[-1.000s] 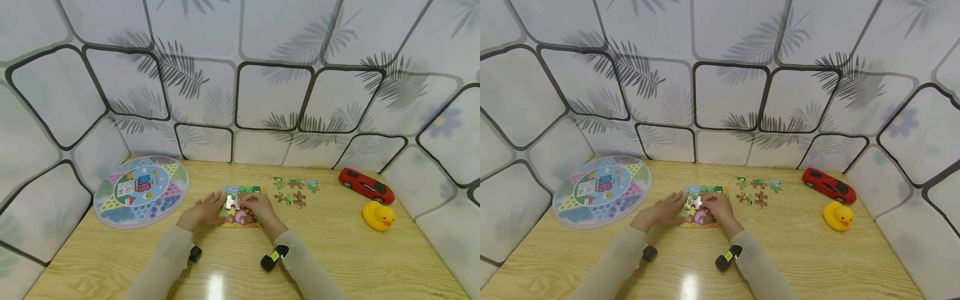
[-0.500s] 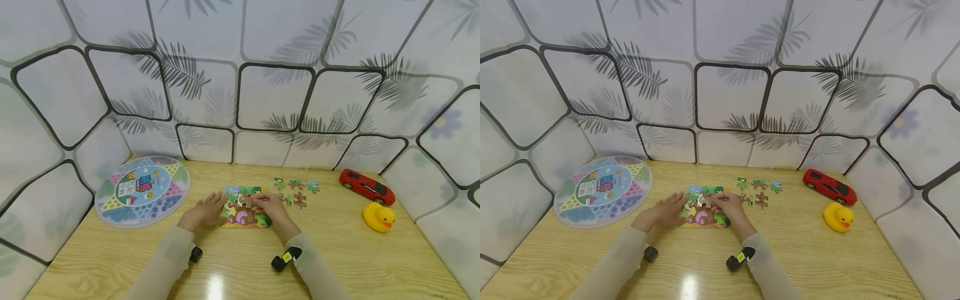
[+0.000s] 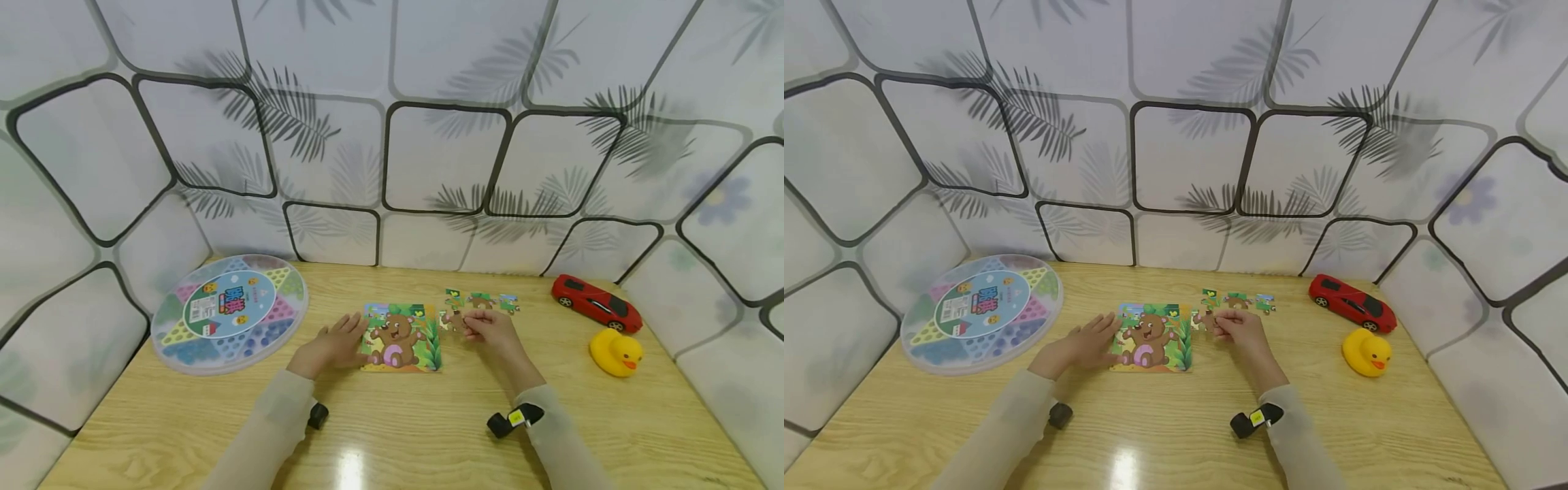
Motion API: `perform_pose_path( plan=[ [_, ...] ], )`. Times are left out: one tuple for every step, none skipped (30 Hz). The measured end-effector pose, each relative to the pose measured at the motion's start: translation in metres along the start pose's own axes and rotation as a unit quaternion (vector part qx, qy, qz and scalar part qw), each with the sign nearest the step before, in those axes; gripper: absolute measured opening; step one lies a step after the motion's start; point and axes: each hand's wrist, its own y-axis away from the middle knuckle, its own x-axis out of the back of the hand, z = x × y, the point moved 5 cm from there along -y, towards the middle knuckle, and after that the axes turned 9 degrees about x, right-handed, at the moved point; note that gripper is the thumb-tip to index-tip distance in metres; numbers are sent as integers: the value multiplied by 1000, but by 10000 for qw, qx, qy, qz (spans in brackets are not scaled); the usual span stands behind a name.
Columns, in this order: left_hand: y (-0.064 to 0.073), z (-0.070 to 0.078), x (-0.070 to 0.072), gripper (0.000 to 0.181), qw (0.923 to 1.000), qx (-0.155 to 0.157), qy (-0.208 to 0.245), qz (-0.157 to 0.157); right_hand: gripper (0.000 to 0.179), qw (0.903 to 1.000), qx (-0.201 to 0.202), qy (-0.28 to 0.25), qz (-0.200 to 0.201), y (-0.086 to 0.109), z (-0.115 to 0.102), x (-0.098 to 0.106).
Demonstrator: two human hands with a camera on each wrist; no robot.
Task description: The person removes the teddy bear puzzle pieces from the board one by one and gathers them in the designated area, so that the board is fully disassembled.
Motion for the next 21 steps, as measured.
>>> perform_pose_path(
  plan=[
    [0, 0, 0, 82, 10000, 2, -7, 1, 24, 10000, -9, 5, 45, 0, 1, 6],
    [-1, 0, 0, 82, 10000, 0, -24, 0, 25, 10000, -16, -3, 93, 0, 1, 12],
    [-1, 0, -1, 82, 10000, -3, -33, -1, 26, 9999, -24, 15, 157, 1, 1, 18],
    [-1, 0, 0, 83, 10000, -1, -43, -1, 27, 9998, -25, 13, 222, 1, 1, 24],
    [-1, 0, 0, 83, 10000, -3, -55, -2, 28, 9996, -16, 18, 272, 2, 1, 30],
    [-1, 0, 0, 83, 10000, -4, -64, -4, 29, 9995, 4, 32, 303, 3, 1, 36],
    [-1, 0, 0, 83, 10000, -4, -75, -2, 30, 9994, 24, 36, 346, 3, 2, 42],
    [-1, 0, 0, 83, 10000, -4, -74, -2, 31, 9992, 48, 39, 397, 4, 2, 48],
    [-1, 0, 0, 83, 10000, -1, -66, -1, 31, 9989, 78, 14, 466, 4, 2, 53],
    [-1, 0, 0, 83, 10000, 3, -61, -1, 30, 9986, 102, 10, 513, 5, 2, 59],
    [-1, 0, 0, 83, 10000, 6, -57, -3, 30, 9983, 109, -1, 570, 5, 3, 64],
    [-1, 0, 0, 83, 10000, 8, -51, -3, 28, 9980, 97, -30, 627, 6, 3, 69],
    [-1, 0, 0, 83, 10000, 11, -50, -1, 25, 9975, 63, -59, 705, 6, 5, 74],
    [-1, 0, 0, 83, 10000, 12, -46, -1, 23, 9970, 30, -93, 770, 7, 6, 79],
    [-1, 0, 0, 83, 10000, 11, -48, -1, 22, 9964, -12, -123, 839, 7, 7, 84],
    [-1, 0, 0, 83, 10000, 9, -42, -6, 22, 9959, -61, -113, 898, 8, 9, 88],
    [-1, 0, 0, 83, 10000, 4, -40, -14, 22, 9953, -107, -104, 957, 8, 10, 92],
    [-1, 0, 0, 83, 10000, 1, -40, -21, 23, 9948, -151, -94, 1006, 9, 12, 96],
    [0, 0, 0, 83, 10000, 2, -34, -31, 25, 9943, -201, -43, 1046, 9, 14, 99],
    [0, 0, 0, 82, 10000, 0, -39, -41, 27, 9938, -256, 40, 1081, 10, 15, 102],
    [0, 0, 0, 82, 10000, 3, -44, -51, 29, 9932, -311, 120, 1111, 10, 17, 104]
  ],
)
